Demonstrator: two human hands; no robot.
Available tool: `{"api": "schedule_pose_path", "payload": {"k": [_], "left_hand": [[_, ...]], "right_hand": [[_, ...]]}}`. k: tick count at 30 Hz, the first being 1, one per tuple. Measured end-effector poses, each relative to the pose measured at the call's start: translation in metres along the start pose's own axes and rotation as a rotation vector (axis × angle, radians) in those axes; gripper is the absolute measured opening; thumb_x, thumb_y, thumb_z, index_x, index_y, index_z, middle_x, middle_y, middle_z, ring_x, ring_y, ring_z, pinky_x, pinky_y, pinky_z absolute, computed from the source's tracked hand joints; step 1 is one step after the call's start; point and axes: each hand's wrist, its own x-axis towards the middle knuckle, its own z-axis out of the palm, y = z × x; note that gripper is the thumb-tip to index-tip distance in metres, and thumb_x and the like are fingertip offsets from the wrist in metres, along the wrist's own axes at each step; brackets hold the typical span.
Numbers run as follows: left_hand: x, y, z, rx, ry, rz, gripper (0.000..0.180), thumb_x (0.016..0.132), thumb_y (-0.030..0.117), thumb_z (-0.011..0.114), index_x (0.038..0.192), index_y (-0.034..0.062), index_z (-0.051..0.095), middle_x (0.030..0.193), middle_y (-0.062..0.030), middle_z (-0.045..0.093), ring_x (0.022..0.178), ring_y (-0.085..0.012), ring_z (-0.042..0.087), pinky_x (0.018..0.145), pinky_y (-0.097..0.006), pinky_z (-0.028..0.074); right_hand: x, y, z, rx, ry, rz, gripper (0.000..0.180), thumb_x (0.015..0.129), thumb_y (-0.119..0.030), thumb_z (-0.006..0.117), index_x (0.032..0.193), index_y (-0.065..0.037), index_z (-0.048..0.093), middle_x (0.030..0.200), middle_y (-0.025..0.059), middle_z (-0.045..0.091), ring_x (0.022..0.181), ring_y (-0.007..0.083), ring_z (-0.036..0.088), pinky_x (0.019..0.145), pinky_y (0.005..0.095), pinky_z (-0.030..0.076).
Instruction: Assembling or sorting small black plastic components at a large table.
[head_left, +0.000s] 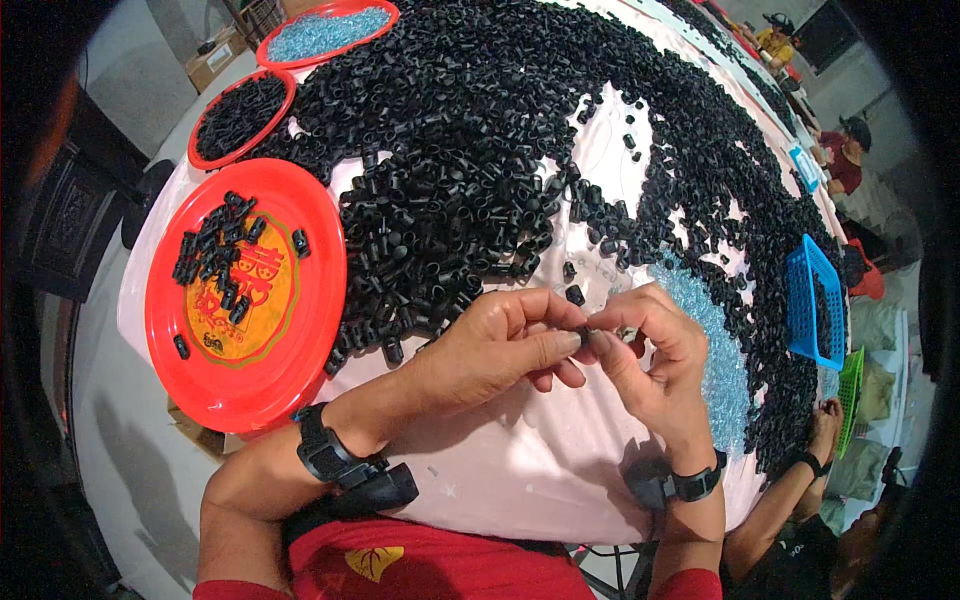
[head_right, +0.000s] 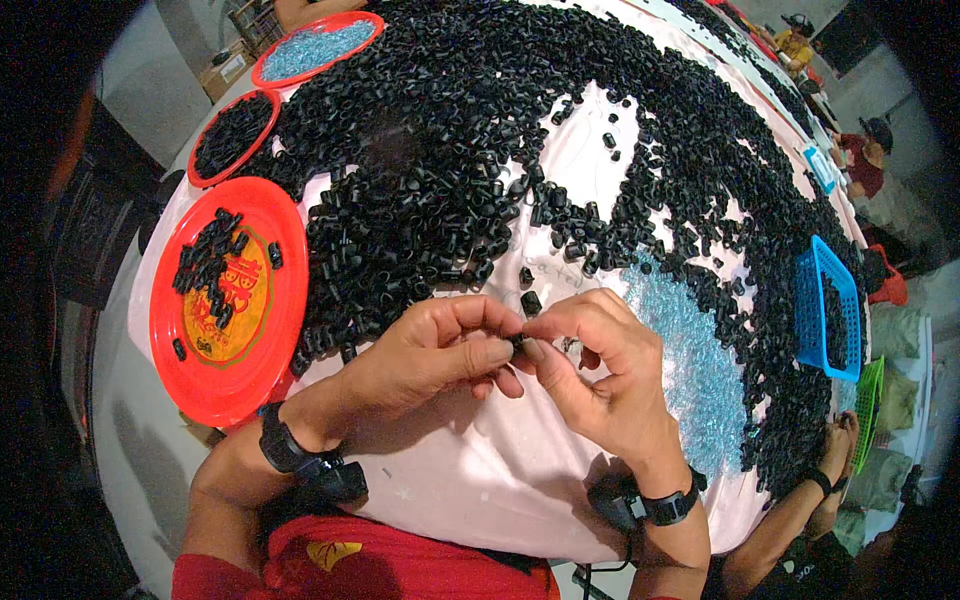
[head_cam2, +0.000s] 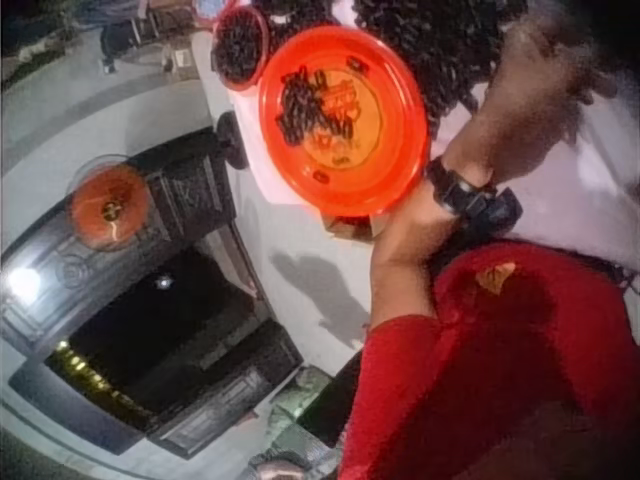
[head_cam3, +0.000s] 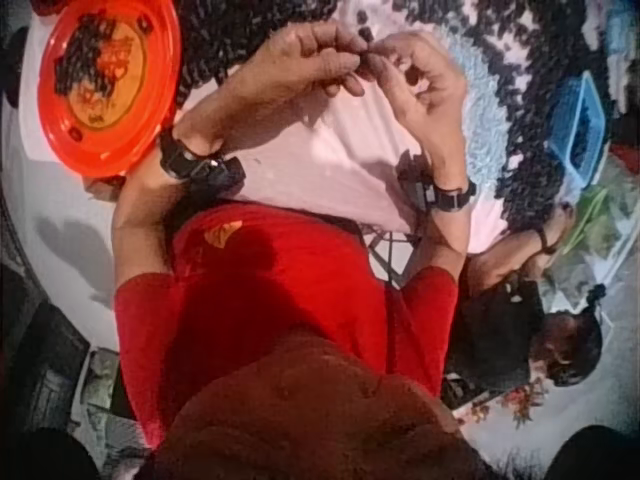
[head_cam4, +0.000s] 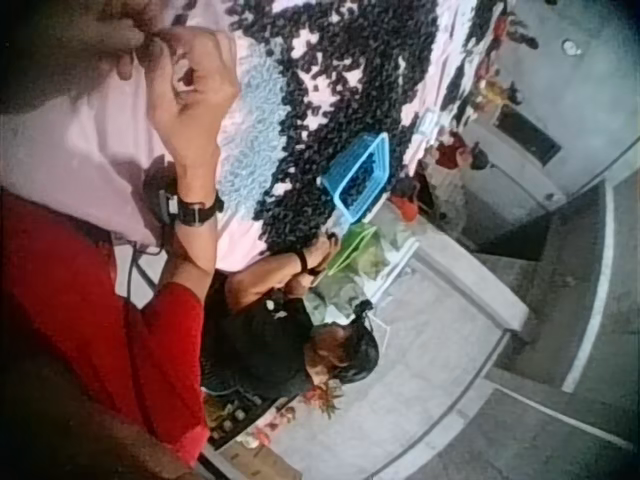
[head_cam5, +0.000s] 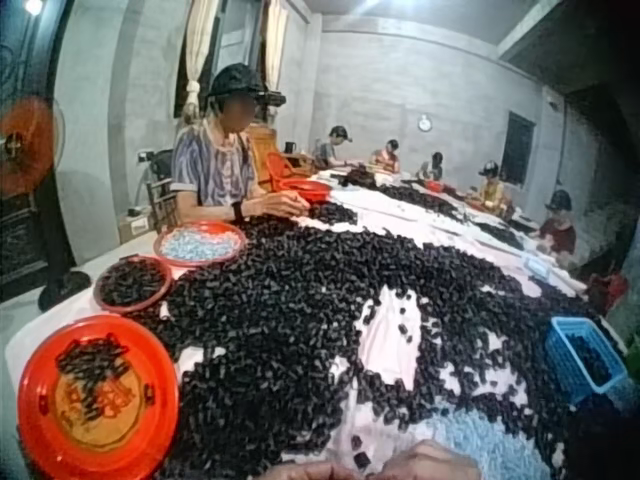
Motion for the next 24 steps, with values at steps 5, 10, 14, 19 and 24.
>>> {"api": "schedule_pose_path", "payload": {"k": [5, 10, 14, 19, 24], "left_hand": [[-0.002, 0.004, 0.002, -0.003, 0.022, -0.015, 0.023, 0.103, 0.016, 0.063, 0.122, 0.0025, 0.064, 0.108, -0.0047, 0.071, 0.091, -0.0087, 0.070, 0.074, -0.018, 0.053], [-0.005, 0.013, 0.004, -0.152, 0.023, -0.103, 0.023, 0.104, 0.014, 0.062, 0.124, 0.0022, 0.062, 0.109, -0.0073, 0.072, 0.091, -0.0102, 0.071, 0.073, -0.018, 0.053], [-0.007, 0.012, 0.001, -0.222, 0.052, -0.096, 0.023, 0.103, 0.014, 0.063, 0.124, 0.0032, 0.060, 0.113, -0.0093, 0.071, 0.092, -0.0109, 0.070, 0.073, -0.019, 0.053], [-0.010, 0.014, -0.001, -0.190, 0.128, -0.059, 0.021, 0.102, 0.015, 0.064, 0.121, 0.0053, 0.060, 0.113, -0.0077, 0.070, 0.091, -0.0104, 0.068, 0.073, -0.019, 0.053], [-0.007, 0.009, -0.002, -0.109, 0.106, -0.005, 0.022, 0.100, 0.017, 0.068, 0.119, 0.0077, 0.061, 0.107, -0.0024, 0.071, 0.087, -0.0076, 0.067, 0.072, -0.019, 0.049]], "right_hand": [[0.003, -0.001, 0.000, -0.113, -0.015, -0.125, 0.014, 0.080, -0.002, 0.076, 0.094, -0.004, 0.073, 0.088, 0.0088, 0.070, 0.076, 0.0215, 0.063, 0.062, 0.0299, 0.047], [0.002, 0.000, -0.004, -0.206, -0.028, -0.248, 0.028, 0.081, 0.000, 0.074, 0.109, -0.004, 0.075, 0.095, 0.0133, 0.070, 0.080, 0.0281, 0.064, 0.073, 0.0367, 0.051], [0.004, 0.012, 0.005, -0.202, 0.056, -0.102, 0.035, 0.084, -0.001, 0.072, 0.119, -0.003, 0.073, 0.102, 0.0152, 0.069, 0.087, 0.0298, 0.064, 0.077, 0.0386, 0.052], [0.017, 0.022, 0.016, -0.460, 0.002, -0.114, 0.031, 0.090, -0.009, 0.070, 0.121, -0.003, 0.071, 0.108, 0.0149, 0.067, 0.092, 0.0317, 0.062, 0.076, 0.0405, 0.053], [0.028, 0.015, 0.025, -0.594, -0.018, -0.063, 0.024, 0.090, -0.015, 0.072, 0.112, -0.004, 0.074, 0.100, 0.0128, 0.068, 0.090, 0.0319, 0.062, 0.074, 0.0420, 0.053]]}}
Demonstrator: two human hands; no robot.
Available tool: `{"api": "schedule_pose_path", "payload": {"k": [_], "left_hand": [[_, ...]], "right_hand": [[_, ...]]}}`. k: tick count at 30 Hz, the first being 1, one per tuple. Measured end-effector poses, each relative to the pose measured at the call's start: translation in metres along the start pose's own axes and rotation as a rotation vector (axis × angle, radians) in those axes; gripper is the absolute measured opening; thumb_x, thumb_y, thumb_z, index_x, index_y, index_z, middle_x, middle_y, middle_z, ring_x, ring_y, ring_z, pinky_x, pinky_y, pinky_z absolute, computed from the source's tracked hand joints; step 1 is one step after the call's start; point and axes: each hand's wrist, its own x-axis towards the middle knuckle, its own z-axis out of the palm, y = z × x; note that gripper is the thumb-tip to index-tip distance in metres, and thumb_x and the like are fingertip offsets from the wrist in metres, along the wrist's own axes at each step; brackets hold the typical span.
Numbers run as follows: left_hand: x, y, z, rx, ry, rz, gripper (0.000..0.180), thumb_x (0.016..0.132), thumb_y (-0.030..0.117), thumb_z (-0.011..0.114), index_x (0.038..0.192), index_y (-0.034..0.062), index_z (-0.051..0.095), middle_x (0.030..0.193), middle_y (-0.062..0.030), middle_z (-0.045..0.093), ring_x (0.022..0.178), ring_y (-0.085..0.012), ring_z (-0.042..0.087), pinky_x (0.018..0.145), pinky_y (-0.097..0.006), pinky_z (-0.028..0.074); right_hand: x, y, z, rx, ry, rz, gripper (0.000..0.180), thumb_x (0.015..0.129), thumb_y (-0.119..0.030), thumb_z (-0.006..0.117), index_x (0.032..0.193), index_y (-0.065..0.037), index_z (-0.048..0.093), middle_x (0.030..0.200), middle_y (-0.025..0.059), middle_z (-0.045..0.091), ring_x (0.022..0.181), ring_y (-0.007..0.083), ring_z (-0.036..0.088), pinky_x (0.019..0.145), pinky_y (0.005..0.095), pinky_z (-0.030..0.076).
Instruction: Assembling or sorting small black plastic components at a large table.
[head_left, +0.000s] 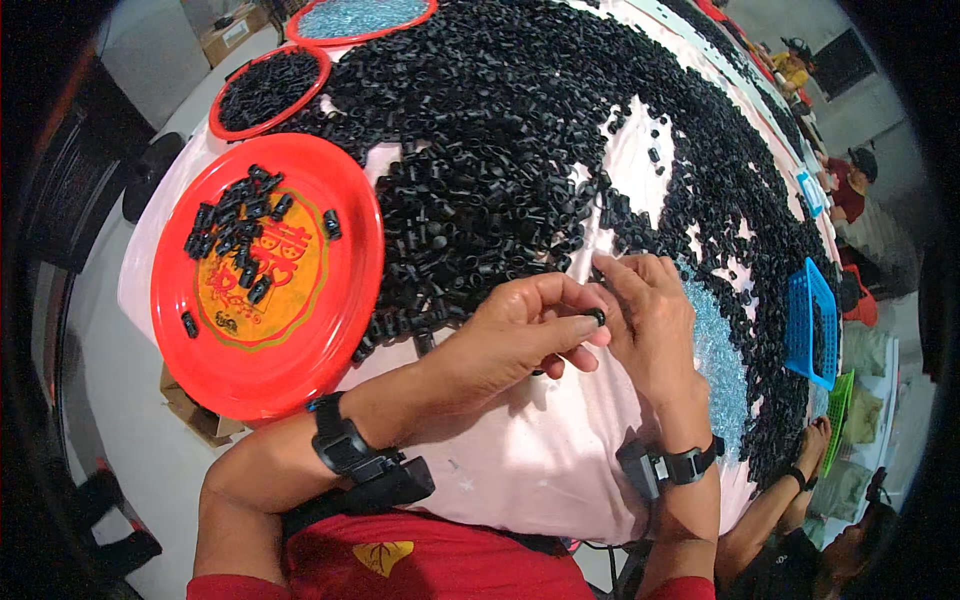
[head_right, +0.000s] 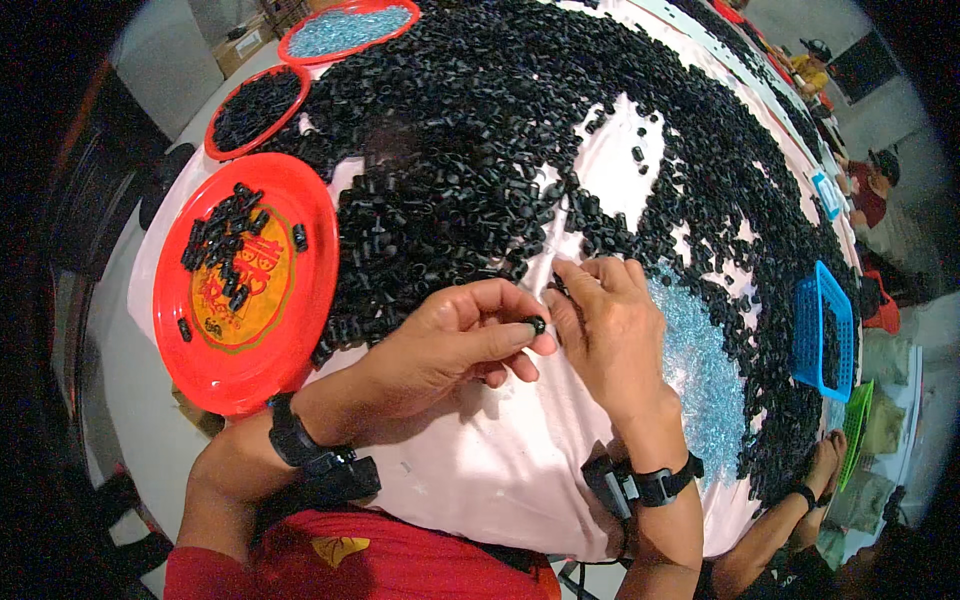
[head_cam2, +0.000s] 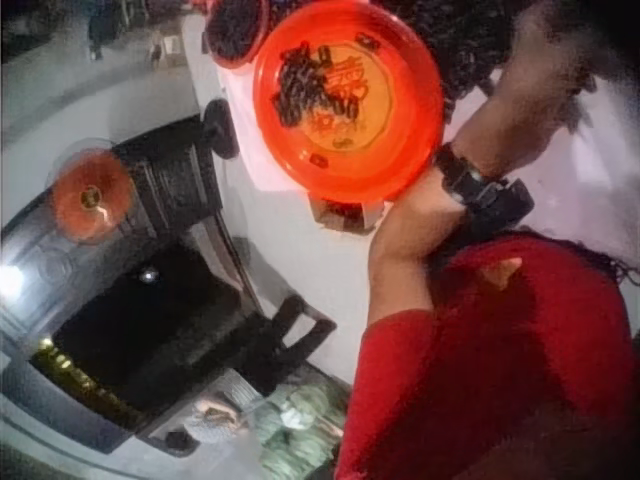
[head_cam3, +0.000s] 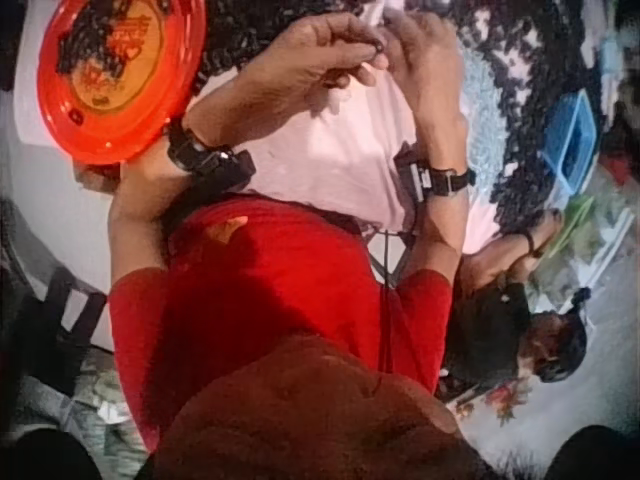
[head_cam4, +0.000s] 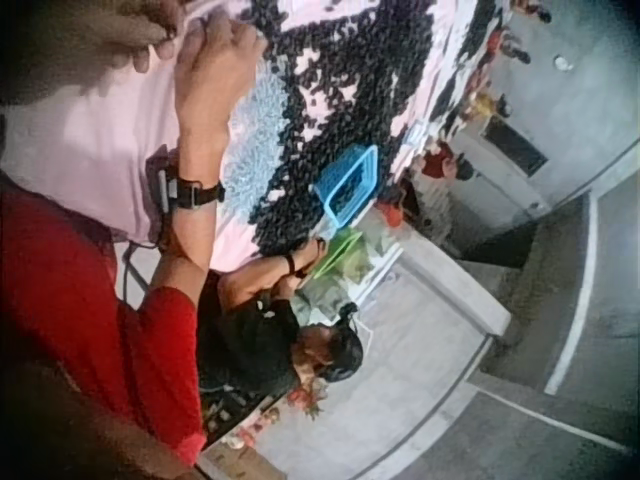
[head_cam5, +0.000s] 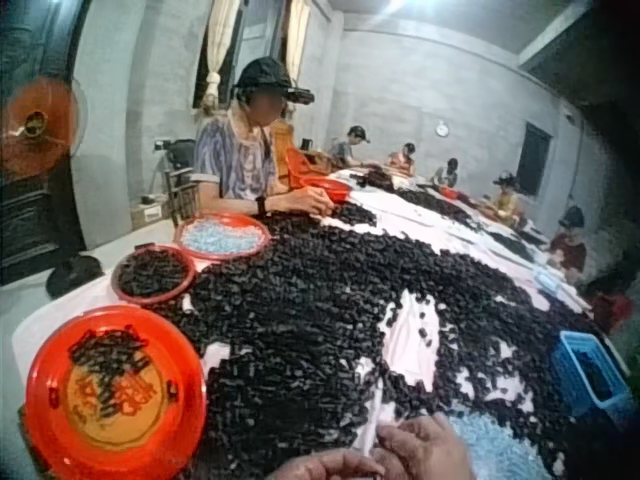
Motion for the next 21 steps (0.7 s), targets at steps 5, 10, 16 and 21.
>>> {"api": "schedule_pose_path", "payload": {"k": [5, 10, 16, 21], "left_hand": [[0.000, -0.003, -0.001, 0.015, -0.005, 0.051, 0.020, 0.100, 0.017, 0.069, 0.116, 0.0080, 0.063, 0.105, -0.0012, 0.071, 0.084, -0.0069, 0.066, 0.072, -0.020, 0.048], [0.003, -0.004, -0.003, 0.051, 0.008, 0.070, 0.024, 0.099, 0.017, 0.069, 0.120, 0.0069, 0.063, 0.105, -0.0014, 0.071, 0.086, -0.0063, 0.065, 0.071, -0.020, 0.048], [0.001, 0.002, 0.007, 0.073, 0.091, 0.043, 0.024, 0.100, 0.014, 0.065, 0.123, 0.0059, 0.062, 0.108, -0.0019, 0.070, 0.086, -0.0057, 0.064, 0.070, -0.019, 0.048], [0.002, 0.001, 0.004, 0.111, 0.091, 0.026, 0.023, 0.101, 0.013, 0.065, 0.123, 0.0054, 0.061, 0.107, -0.0018, 0.070, 0.086, -0.0057, 0.064, 0.071, -0.019, 0.049]], "right_hand": [[-0.002, 0.003, 0.002, 0.063, -0.050, 0.062, 0.018, 0.086, -0.008, 0.074, 0.104, -0.004, 0.073, 0.096, 0.0131, 0.069, 0.090, 0.0313, 0.064, 0.075, 0.0405, 0.053], [-0.008, -0.003, -0.008, 0.346, 0.064, 0.200, 0.017, 0.091, -0.006, 0.070, 0.108, -0.002, 0.072, 0.095, 0.0118, 0.071, 0.082, 0.0240, 0.066, 0.073, 0.0330, 0.051], [-0.015, -0.001, -0.008, 0.795, 0.046, 0.188, 0.017, 0.096, -0.006, 0.068, 0.112, -0.003, 0.074, 0.088, 0.0064, 0.070, 0.076, 0.0112, 0.062, 0.067, 0.0258, 0.048], [-0.019, 0.005, -0.008, 0.863, 0.044, 0.164, 0.021, 0.086, -0.003, 0.075, 0.106, -0.004, 0.075, 0.095, 0.0073, 0.073, 0.079, 0.0135, 0.065, 0.061, 0.0243, 0.048]]}}
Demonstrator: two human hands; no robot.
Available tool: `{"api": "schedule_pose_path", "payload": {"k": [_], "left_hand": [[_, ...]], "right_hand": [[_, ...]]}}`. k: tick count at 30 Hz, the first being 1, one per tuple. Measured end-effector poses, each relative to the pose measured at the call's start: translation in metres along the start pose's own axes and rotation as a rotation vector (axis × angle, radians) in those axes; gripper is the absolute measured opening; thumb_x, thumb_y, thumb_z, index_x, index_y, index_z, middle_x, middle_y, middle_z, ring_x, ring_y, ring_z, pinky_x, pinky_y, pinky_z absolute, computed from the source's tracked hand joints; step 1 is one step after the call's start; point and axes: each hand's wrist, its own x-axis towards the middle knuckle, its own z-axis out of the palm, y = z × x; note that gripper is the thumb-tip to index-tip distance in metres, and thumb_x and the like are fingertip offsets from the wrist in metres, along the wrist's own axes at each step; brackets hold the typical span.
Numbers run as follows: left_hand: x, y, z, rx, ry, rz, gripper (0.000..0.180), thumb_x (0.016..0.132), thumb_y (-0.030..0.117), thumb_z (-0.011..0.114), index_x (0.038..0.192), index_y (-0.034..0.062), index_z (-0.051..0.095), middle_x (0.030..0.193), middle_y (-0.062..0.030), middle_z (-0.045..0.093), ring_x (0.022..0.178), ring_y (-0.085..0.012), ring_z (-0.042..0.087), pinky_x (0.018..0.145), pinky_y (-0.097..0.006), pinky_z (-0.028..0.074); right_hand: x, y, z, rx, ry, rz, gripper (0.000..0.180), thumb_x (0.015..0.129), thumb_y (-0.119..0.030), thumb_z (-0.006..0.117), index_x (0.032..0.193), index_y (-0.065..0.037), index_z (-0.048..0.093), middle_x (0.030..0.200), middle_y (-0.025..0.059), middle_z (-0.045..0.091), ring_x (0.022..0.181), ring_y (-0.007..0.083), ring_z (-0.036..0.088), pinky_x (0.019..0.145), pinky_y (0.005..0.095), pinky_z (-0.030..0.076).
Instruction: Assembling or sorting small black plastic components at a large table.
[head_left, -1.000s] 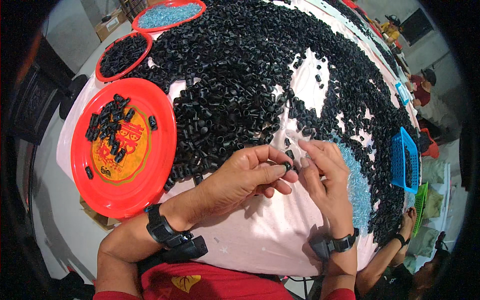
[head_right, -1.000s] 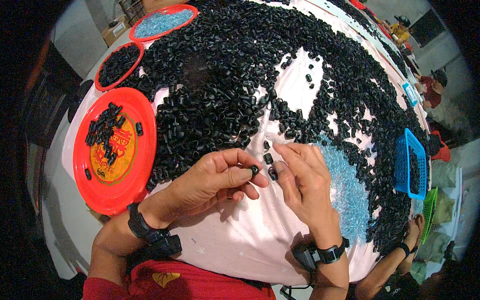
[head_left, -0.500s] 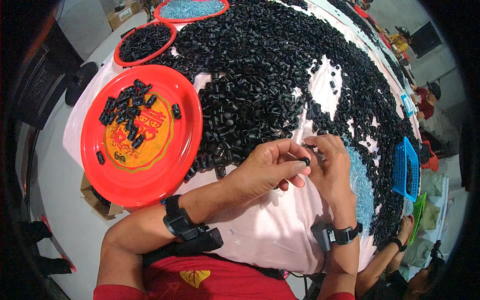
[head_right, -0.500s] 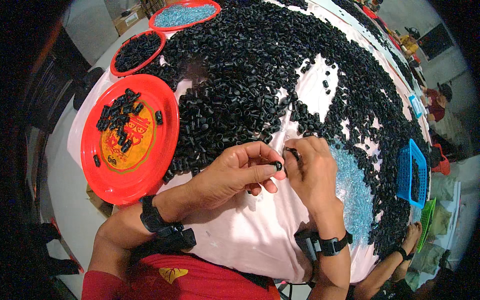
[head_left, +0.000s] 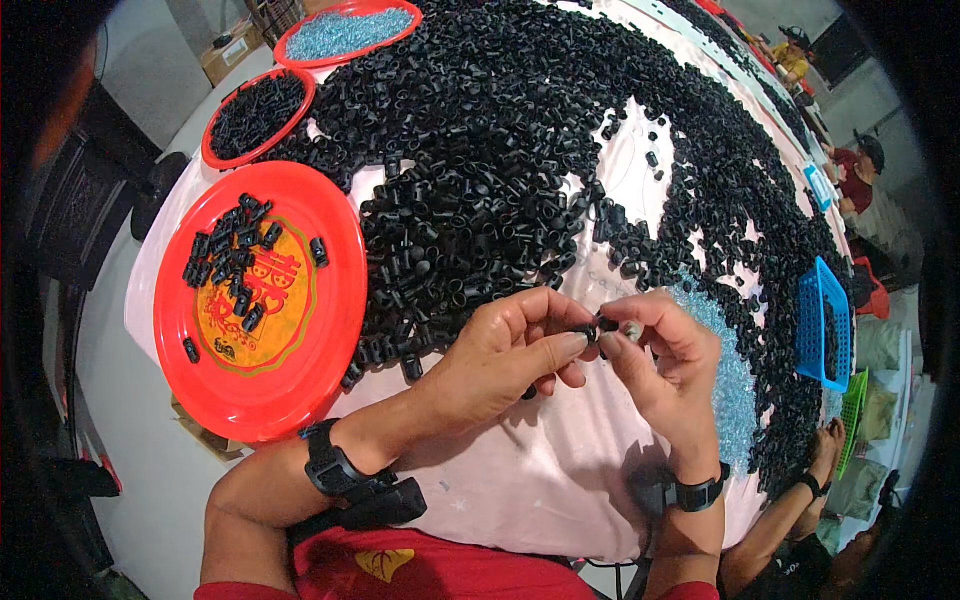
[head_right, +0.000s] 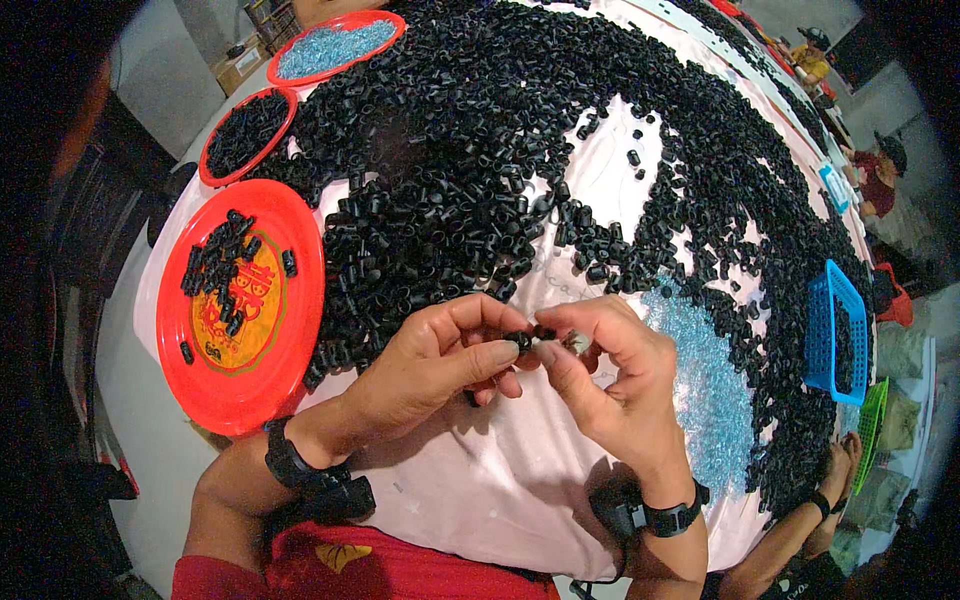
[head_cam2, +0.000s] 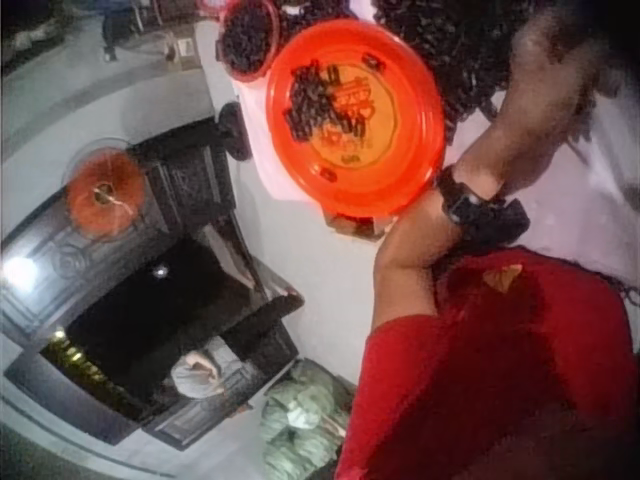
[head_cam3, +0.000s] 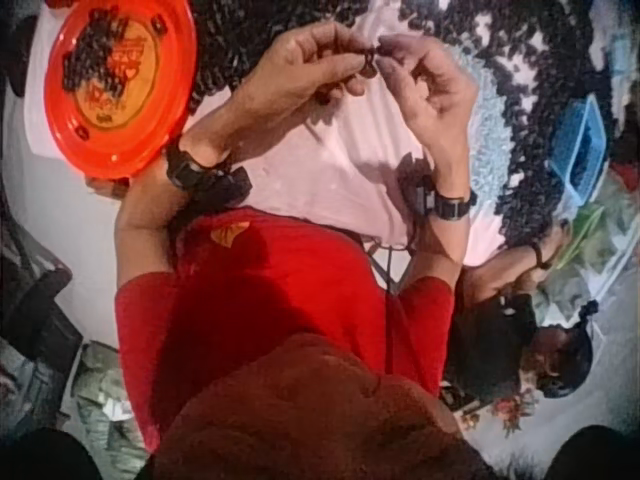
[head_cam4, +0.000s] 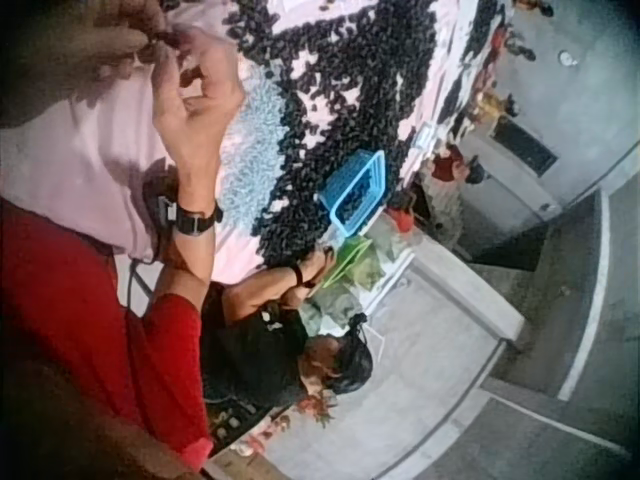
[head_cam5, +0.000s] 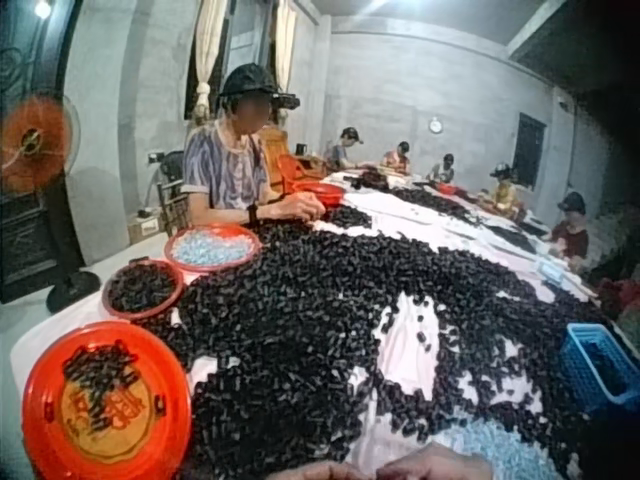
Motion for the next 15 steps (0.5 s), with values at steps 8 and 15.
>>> {"api": "schedule_pose_path", "payload": {"k": [8, 15], "left_hand": [[-0.003, 0.000, 0.000, 0.073, -0.015, 0.072, 0.026, 0.101, 0.018, 0.065, 0.124, 0.0051, 0.063, 0.102, 0.0006, 0.069, 0.085, -0.0053, 0.064, 0.070, -0.019, 0.048], [-0.003, 0.002, 0.002, 0.078, -0.004, 0.049, 0.024, 0.102, 0.014, 0.064, 0.123, 0.0044, 0.062, 0.105, -0.0019, 0.070, 0.086, -0.0062, 0.065, 0.070, -0.019, 0.049]], "right_hand": [[0.003, -0.018, -0.002, -0.200, -0.057, -0.117, 0.033, 0.076, 0.005, 0.071, 0.106, -0.006, 0.078, 0.096, 0.0074, 0.073, 0.082, 0.0165, 0.067, 0.063, 0.0261, 0.051], [0.002, -0.015, -0.001, -0.177, 0.002, -0.145, 0.036, 0.075, 0.007, 0.071, 0.107, -0.006, 0.078, 0.095, 0.0071, 0.073, 0.081, 0.0166, 0.067, 0.062, 0.0267, 0.051]]}}
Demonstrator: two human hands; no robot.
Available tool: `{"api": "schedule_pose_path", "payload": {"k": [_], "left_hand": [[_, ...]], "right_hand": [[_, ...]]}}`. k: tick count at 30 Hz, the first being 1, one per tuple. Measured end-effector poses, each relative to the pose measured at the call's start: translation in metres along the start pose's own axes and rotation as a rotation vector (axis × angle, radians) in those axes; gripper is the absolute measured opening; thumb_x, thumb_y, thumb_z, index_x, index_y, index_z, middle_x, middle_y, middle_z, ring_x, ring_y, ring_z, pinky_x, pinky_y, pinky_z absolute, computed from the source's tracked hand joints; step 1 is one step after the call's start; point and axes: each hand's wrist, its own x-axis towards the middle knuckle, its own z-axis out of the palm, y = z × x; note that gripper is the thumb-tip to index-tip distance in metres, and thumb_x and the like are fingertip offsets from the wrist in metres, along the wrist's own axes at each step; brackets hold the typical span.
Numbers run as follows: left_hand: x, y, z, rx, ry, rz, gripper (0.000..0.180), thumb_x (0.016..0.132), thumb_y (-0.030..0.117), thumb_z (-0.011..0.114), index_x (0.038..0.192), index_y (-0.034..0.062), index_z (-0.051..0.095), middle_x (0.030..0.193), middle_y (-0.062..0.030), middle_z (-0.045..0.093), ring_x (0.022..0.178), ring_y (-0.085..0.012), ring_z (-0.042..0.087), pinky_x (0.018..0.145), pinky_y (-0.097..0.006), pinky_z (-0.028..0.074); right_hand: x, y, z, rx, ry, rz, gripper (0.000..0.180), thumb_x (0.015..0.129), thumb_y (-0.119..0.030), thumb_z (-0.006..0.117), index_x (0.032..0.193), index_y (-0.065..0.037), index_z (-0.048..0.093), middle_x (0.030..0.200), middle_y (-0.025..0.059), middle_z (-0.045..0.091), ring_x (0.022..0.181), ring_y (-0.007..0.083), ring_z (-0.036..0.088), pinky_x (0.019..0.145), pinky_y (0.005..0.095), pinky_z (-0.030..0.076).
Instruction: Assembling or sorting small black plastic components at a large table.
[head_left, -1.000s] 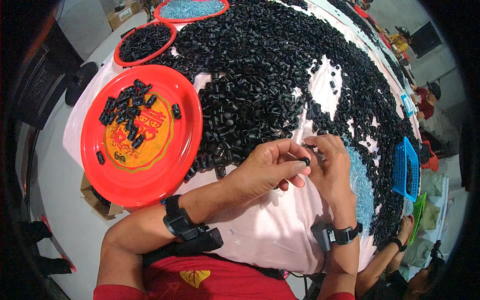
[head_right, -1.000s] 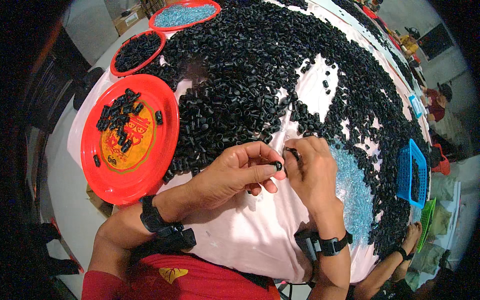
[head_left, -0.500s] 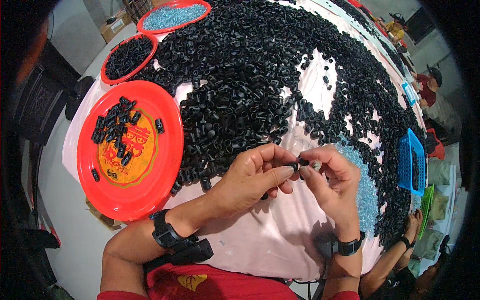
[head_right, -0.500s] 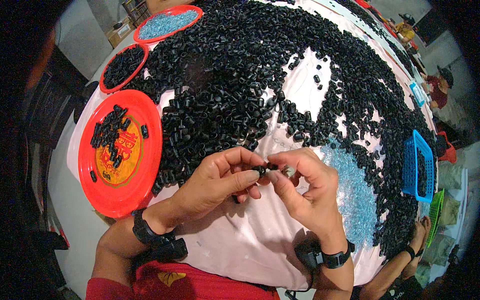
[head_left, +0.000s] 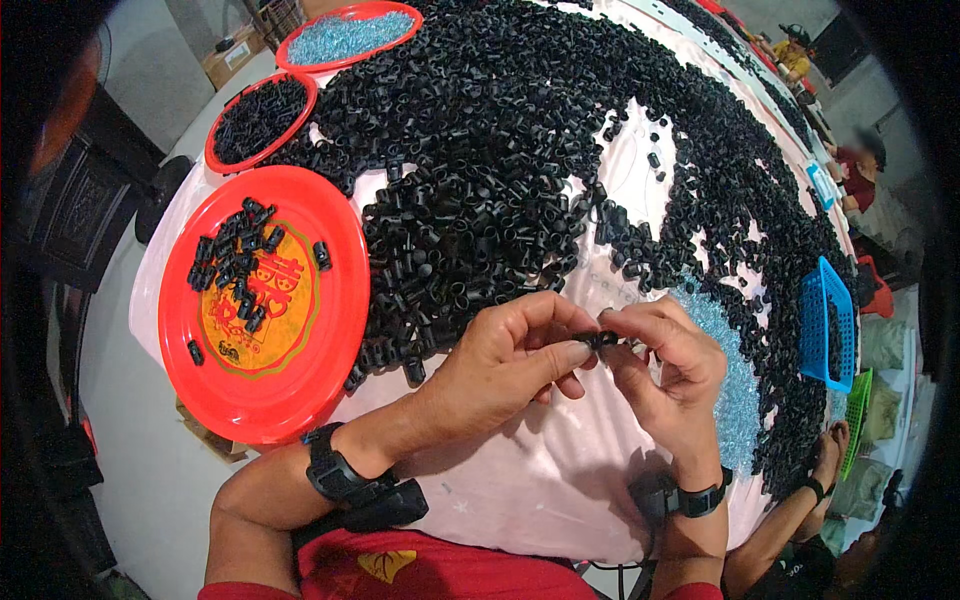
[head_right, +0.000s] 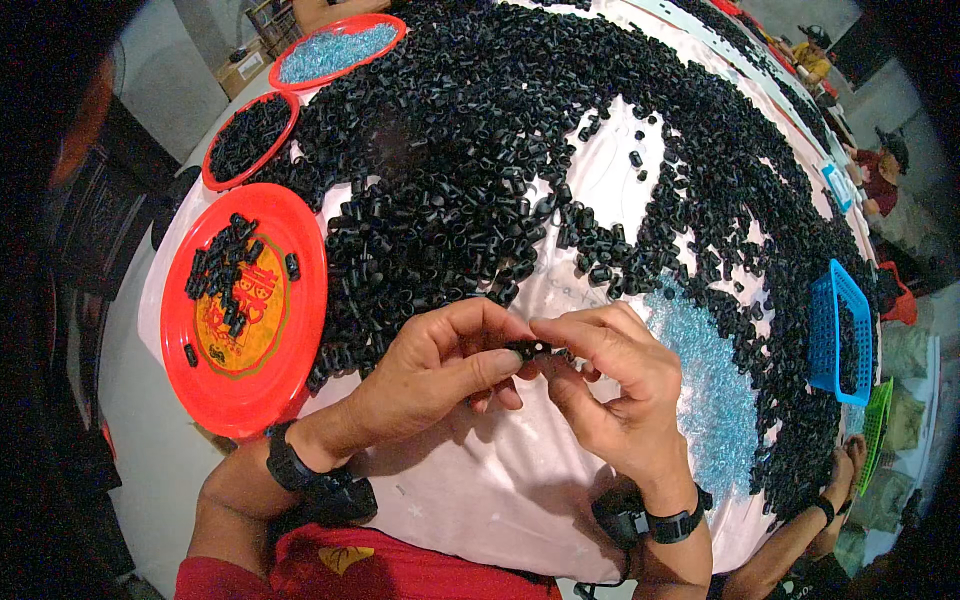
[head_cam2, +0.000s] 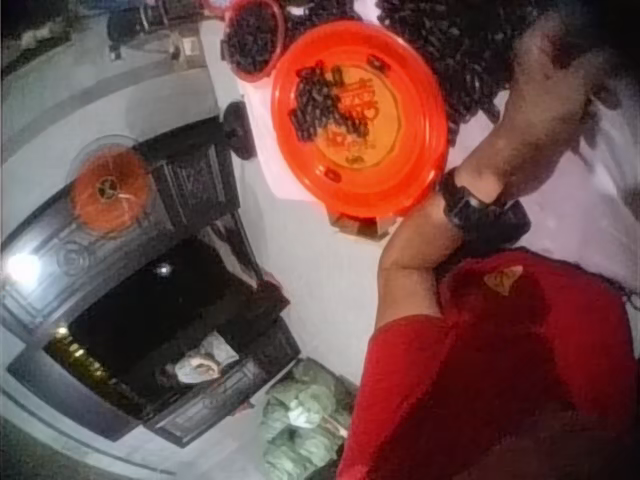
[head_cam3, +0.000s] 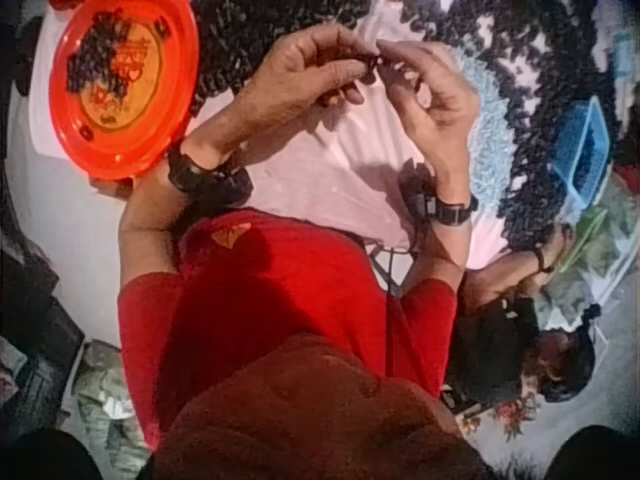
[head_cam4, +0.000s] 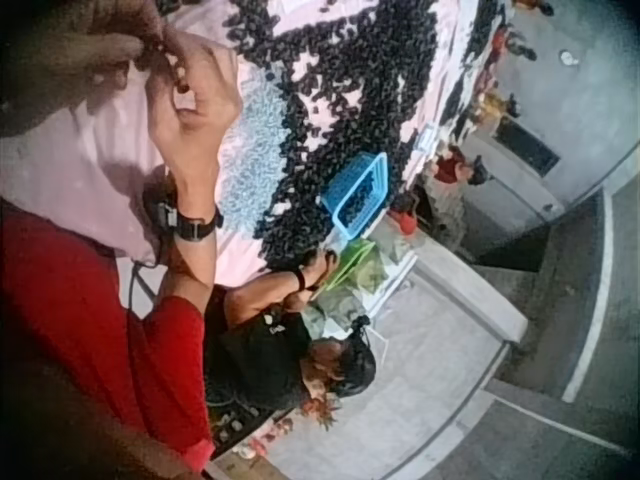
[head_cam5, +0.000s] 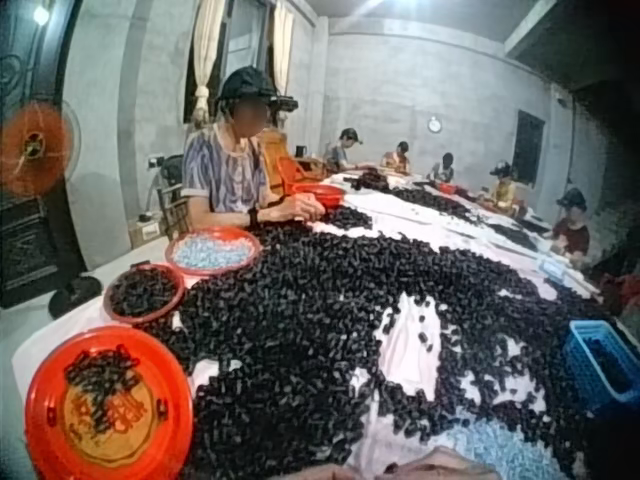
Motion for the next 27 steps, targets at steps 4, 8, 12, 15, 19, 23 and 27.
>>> {"api": "schedule_pose_path", "payload": {"k": [4, 8, 12, 15, 19, 23, 27], "left_hand": [[-0.0010, 0.0005, 0.0014, 0.062, 0.041, 0.022, 0.023, 0.103, 0.013, 0.063, 0.124, 0.0044, 0.061, 0.107, -0.0045, 0.072, 0.085, -0.0070, 0.067, 0.069, -0.020, 0.050], [0.0010, -0.0005, -0.0021, 0.119, 0.025, 0.027, 0.024, 0.103, 0.013, 0.064, 0.124, 0.0042, 0.060, 0.106, -0.0043, 0.073, 0.084, -0.0071, 0.068, 0.068, -0.020, 0.050], [0.0011, -0.0015, -0.0026, 0.112, 0.008, 0.055, 0.023, 0.103, 0.013, 0.064, 0.123, 0.0040, 0.061, 0.106, -0.0042, 0.073, 0.084, -0.0071, 0.068, 0.068, -0.020, 0.051], [0.0012, -0.0020, -0.0026, 0.117, 0.002, 0.060, 0.022, 0.103, 0.013, 0.063, 0.123, 0.0040, 0.061, 0.106, -0.0045, 0.073, 0.084, -0.0071, 0.068, 0.068, -0.020, 0.051], [0.0006, 0.0014, -0.0028, 0.102, -0.003, 0.016, 0.022, 0.103, 0.014, 0.062, 0.122, 0.0031, 0.061, 0.106, -0.0052, 0.073, 0.084, -0.0071, 0.068, 0.069, -0.019, 0.052], [0.0019, 0.0004, -0.0058, 0.058, -0.030, 0.002, 0.022, 0.104, 0.014, 0.061, 0.122, 0.0021, 0.061, 0.107, -0.0058, 0.073, 0.085, -0.0073, 0.068, 0.069, -0.019, 0.052], [0.0035, 0.0005, -0.0067, 0.096, -0.042, 0.024, 0.022, 0.104, 0.014, 0.060, 0.122, 0.0015, 0.061, 0.108, -0.0064, 0.072, 0.086, -0.0075, 0.068, 0.069, -0.019, 0.053]], "right_hand": [[0.0005, -0.0014, -0.0005, -0.052, -0.033, -0.028, 0.037, 0.074, 0.008, 0.071, 0.107, -0.007, 0.078, 0.095, 0.0066, 0.073, 0.080, 0.0168, 0.066, 0.061, 0.0267, 0.051], [0.0004, -0.0008, -0.0015, -0.075, -0.042, -0.040, 0.036, 0.074, 0.007, 0.073, 0.107, -0.007, 0.078, 0.095, 0.0062, 0.073, 0.079, 0.0168, 0.066, 0.061, 0.0265, 0.051], [-0.0001, -0.0002, 0.0003, -0.076, -0.024, -0.062, 0.034, 0.075, 0.007, 0.073, 0.107, -0.007, 0.078, 0.095, 0.0066, 0.073, 0.078, 0.0165, 0.065, 0.060, 0.0262, 0.051], [-0.0004, 0.0004, -0.0005, -0.078, -0.041, -0.068, 0.032, 0.077, 0.007, 0.072, 0.106, -0.005, 0.077, 0.094, 0.0070, 0.073, 0.079, 0.0162, 0.066, 0.060, 0.0254, 0.050], [0.0001, -0.0006, 0.0010, -0.052, -0.025, -0.006, 0.028, 0.079, 0.006, 0.072, 0.104, -0.004, 0.077, 0.092, 0.0074, 0.074, 0.078, 0.0160, 0.066, 0.060, 0.0248, 0.050], [-0.0022, 0.0031, -0.0007, 0.037, -0.026, 0.039, 0.022, 0.080, 0.003, 0.073, 0.102, -0.004, 0.077, 0.092, 0.0071, 0.074, 0.076, 0.0143, 0.066, 0.060, 0.0248, 0.049], [-0.0012, 0.0010, -0.0007, -0.017, -0.021, 0.034, 0.019, 0.083, 0.000, 0.073, 0.101, -0.005, 0.077, 0.091, 0.0069, 0.075, 0.076, 0.0129, 0.066, 0.060, 0.0246, 0.049]]}}
